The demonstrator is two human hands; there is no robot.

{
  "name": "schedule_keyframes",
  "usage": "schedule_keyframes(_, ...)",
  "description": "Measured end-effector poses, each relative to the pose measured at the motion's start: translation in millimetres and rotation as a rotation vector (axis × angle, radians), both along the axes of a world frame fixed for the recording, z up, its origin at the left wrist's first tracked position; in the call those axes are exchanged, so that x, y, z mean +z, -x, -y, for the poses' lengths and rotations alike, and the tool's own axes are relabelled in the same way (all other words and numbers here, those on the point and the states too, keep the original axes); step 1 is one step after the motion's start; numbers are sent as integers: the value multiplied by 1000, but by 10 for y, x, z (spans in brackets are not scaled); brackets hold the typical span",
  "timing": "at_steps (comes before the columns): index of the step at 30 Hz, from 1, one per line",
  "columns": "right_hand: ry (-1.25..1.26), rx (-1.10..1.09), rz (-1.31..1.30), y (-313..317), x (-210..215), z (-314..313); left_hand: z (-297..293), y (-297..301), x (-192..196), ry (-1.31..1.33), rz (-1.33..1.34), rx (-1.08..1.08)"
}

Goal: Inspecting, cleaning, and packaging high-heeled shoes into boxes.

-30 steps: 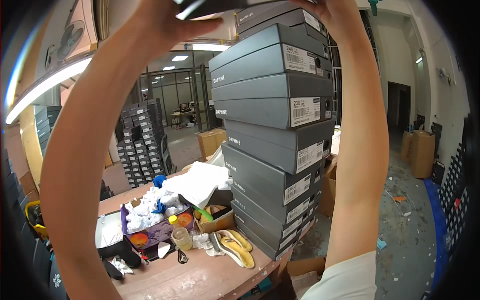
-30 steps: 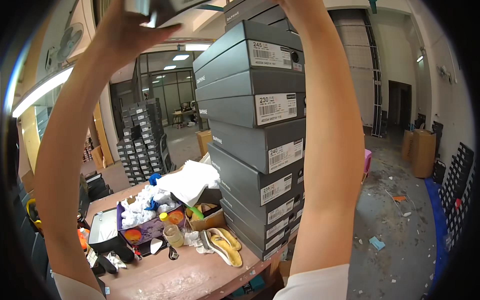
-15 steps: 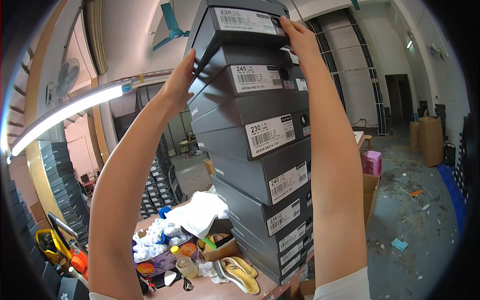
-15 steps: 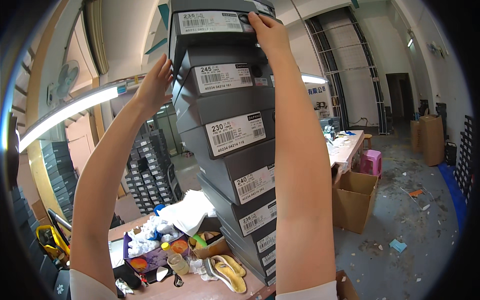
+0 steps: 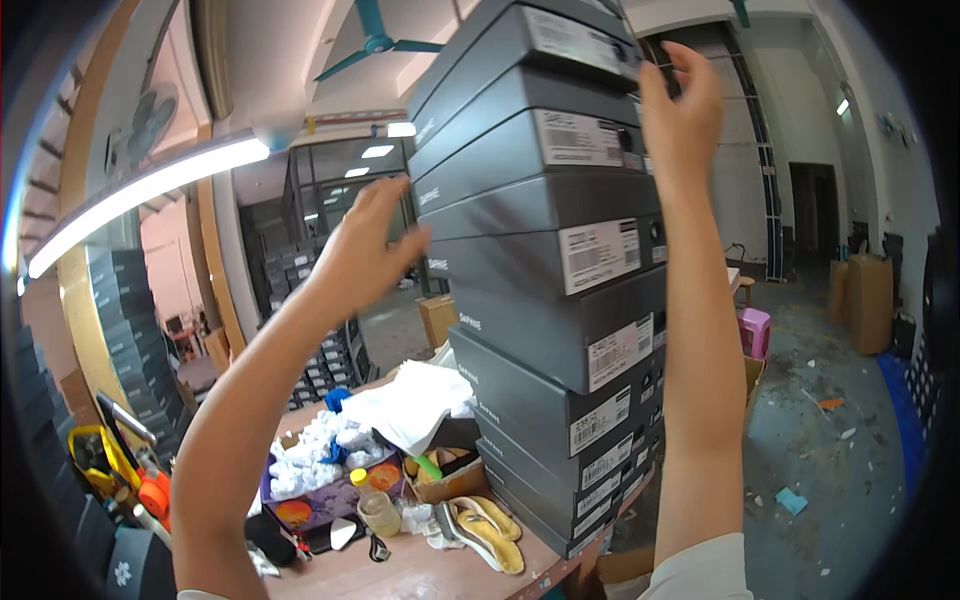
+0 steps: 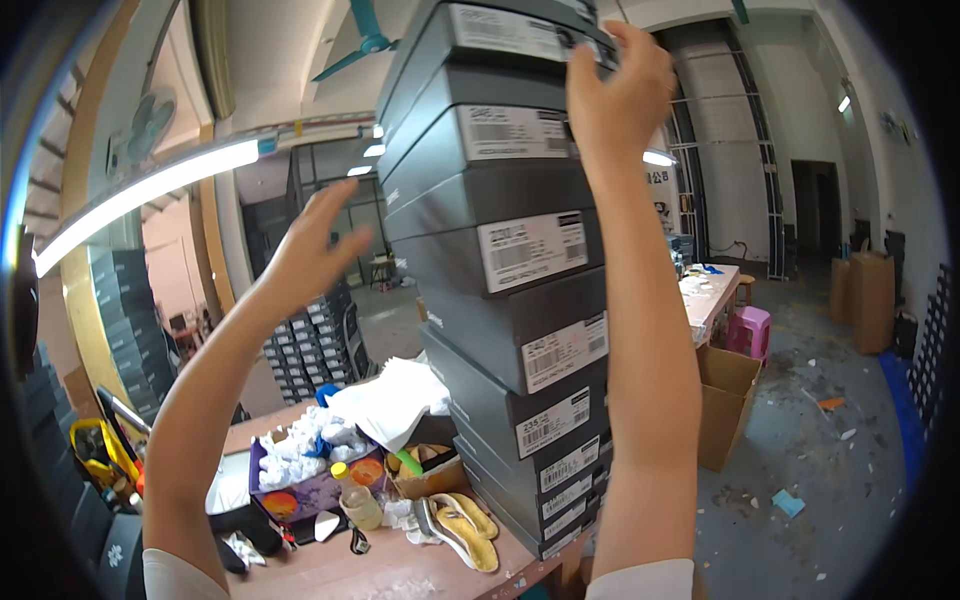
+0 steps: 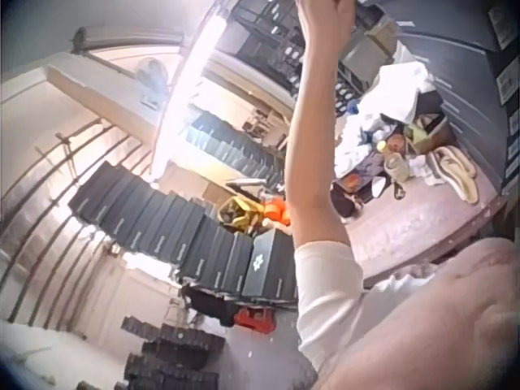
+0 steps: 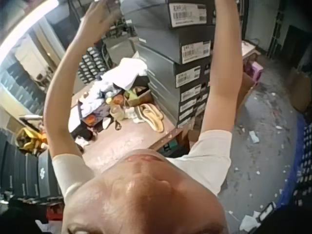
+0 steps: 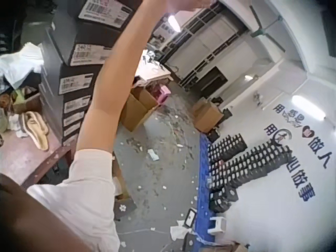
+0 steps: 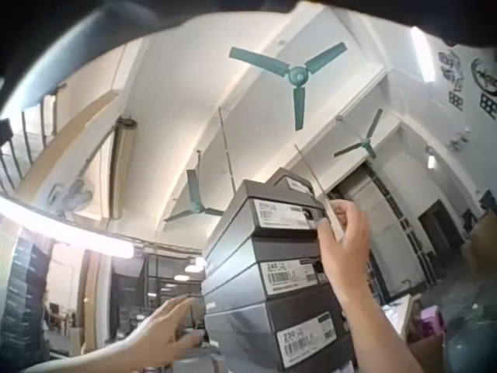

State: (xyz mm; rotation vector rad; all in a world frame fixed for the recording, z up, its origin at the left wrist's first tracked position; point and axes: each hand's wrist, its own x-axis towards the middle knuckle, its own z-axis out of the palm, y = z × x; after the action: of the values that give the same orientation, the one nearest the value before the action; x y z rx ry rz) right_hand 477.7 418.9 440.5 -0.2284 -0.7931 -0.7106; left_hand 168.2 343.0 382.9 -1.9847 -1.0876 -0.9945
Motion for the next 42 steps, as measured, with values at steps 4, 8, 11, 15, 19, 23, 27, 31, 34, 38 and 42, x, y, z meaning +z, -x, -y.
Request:
schedule_keyframes(4,130,324,471,713,-1139,946,1369,493,-1468,-181,-634,392)
schedule_keyframes(8,285,348,1453,797,-2513,1660,2765,1261,-2661,138,-93,484)
schedule_keyframes(11,1400,1151,1648,1417,-3016,1902,3914,1924,-3865,-341,709,1159)
schedule_keyframes(15,1317,937,1605,2322,-4061,1675,4961,2216,-4777,-777,757,1614)
schedule_keyframes(19,782,1062,2112,3618,-4076,2596,5379,2505,-4846,-625,957,1349)
schedule_keyframes(23,354,1191,2410,4036,-3981,3541,5417,2669,-4679,-651,870,1302)
schedule_keyframes(27,277,1351,2530,4124,-4127,3767,5375,2717,-4610,-740,949,1179)
schedule_keyframes(31,565,1564,2440,4193,-4505,3671,5507,2699,-4426,-538,971,1166)
schedule_keyframes(34,1383,2000,2047,4353,-4862,3554,5042,2299,-4321,-385,929,1225)
schedule_keyframes(38,1985,2768,917,4674,-4744,3540,4439,1508,-4654,-353,658,1186)
schedule_keyframes(42,2206,2569,784,4328,-4968,3100,4060,871,-5011,-38,616,996)
